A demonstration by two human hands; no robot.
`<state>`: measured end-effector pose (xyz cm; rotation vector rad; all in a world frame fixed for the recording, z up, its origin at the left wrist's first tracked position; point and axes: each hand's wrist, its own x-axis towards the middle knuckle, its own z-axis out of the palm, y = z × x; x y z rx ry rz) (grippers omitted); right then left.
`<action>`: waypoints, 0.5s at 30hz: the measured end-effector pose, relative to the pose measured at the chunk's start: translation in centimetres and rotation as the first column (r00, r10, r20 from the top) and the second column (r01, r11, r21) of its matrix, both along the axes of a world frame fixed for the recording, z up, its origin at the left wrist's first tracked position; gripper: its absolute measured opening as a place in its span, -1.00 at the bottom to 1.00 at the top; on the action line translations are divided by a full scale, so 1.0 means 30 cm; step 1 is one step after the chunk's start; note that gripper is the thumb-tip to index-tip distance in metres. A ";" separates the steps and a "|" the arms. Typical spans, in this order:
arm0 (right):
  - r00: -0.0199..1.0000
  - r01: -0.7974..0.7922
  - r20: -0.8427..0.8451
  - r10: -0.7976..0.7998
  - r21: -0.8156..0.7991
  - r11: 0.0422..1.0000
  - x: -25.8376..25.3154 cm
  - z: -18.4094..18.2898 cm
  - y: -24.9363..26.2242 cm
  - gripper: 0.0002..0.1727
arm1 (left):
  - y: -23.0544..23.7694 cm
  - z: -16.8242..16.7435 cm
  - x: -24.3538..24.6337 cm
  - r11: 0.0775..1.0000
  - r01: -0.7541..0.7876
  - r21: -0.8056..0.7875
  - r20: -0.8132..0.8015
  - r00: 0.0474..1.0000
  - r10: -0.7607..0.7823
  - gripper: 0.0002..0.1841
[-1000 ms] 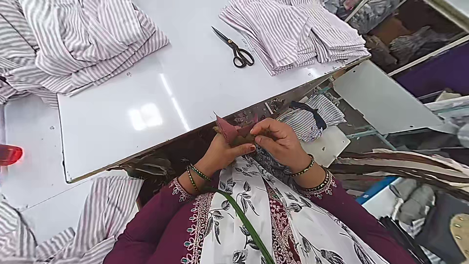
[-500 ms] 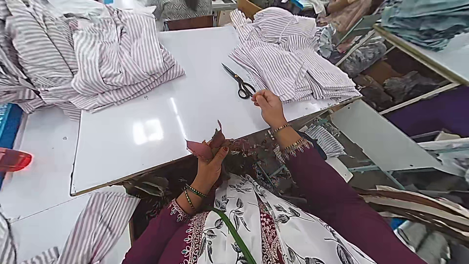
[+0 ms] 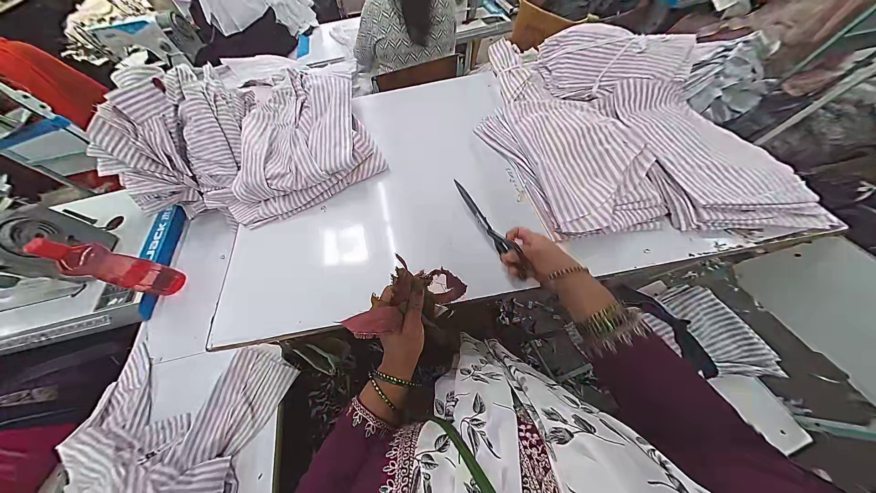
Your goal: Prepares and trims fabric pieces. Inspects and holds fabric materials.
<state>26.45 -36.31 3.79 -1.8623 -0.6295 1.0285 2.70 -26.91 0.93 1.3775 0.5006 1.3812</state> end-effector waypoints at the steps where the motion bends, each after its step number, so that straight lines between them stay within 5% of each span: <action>1: 0.985 -0.011 -0.170 0.041 0.173 0.985 -0.055 0.002 -0.068 -0.82 | 0.010 0.007 0.016 0.999 -0.040 0.027 -0.012 0.999 0.040 -0.80; 4: 0.864 -0.090 -0.399 0.308 0.480 0.873 -0.210 0.003 -0.240 -0.34 | 0.041 0.009 0.052 0.988 -0.124 0.097 -0.039 0.991 0.128 -0.76; 6: 0.797 -0.197 -0.359 0.486 0.606 0.771 -0.250 0.009 -0.300 -0.28 | 0.064 0.017 0.079 0.976 -0.157 0.150 -0.052 0.985 0.166 -0.75; 15: 0.658 -0.375 -0.366 0.658 0.598 0.708 -0.255 0.003 -0.338 -0.13 | 0.069 0.077 0.168 0.899 -0.295 0.323 -0.145 0.923 0.355 -0.63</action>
